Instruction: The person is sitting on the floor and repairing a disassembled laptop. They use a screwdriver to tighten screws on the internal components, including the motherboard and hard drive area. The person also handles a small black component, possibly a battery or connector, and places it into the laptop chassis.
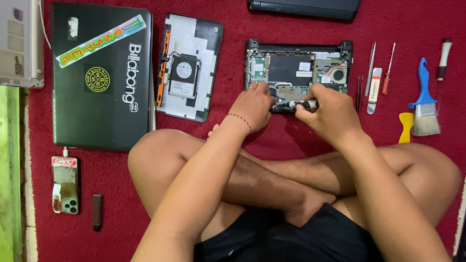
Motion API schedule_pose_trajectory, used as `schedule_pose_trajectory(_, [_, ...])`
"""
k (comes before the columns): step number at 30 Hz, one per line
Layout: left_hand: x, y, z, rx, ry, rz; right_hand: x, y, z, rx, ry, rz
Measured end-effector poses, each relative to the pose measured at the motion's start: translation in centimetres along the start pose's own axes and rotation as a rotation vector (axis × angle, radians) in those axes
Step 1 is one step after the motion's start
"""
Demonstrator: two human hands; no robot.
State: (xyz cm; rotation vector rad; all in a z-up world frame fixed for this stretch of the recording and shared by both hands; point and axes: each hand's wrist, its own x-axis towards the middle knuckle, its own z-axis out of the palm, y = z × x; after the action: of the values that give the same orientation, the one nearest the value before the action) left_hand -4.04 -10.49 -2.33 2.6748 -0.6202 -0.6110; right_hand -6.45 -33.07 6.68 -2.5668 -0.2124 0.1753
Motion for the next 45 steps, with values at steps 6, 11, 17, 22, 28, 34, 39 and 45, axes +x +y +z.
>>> schedule_pose_trajectory(6, [0.0,0.3,-0.8,-0.041,-0.016,-0.015,0.3,-0.4,-0.9,0.006,-0.004,-0.058])
schedule_pose_trajectory(11, [0.2,0.2,-0.6,-0.024,-0.025,-0.017,0.2,-0.4,-0.6,0.006,0.013,-0.079])
schedule_pose_trajectory(17, [-0.2,0.4,-1.1,-0.039,-0.035,-0.019,0.8,-1.5,-1.1,-0.006,-0.061,-0.069])
schedule_pose_trajectory(22, [0.0,0.2,-0.6,-0.046,-0.001,-0.02,1.4,-4.7,-3.1,-0.13,-0.196,-0.1])
schedule_pose_trajectory(28, [0.0,0.1,-1.7,-0.03,0.039,0.017,2.8,-9.2,-5.2,-0.525,-0.519,-0.024])
schedule_pose_trajectory(34, [-0.7,0.4,-3.3,-0.264,0.144,0.124,3.5,-8.4,-3.9,-0.526,-0.481,-0.169])
schedule_pose_trajectory(39, [-1.5,1.6,-4.7,-0.479,0.425,0.309,3.9,-10.8,-5.5,-0.478,-0.481,-0.129])
schedule_pose_trajectory(45, [-1.9,1.6,-4.1,-0.79,0.439,0.307,3.8,-10.5,-4.9,-0.464,-0.499,-0.11])
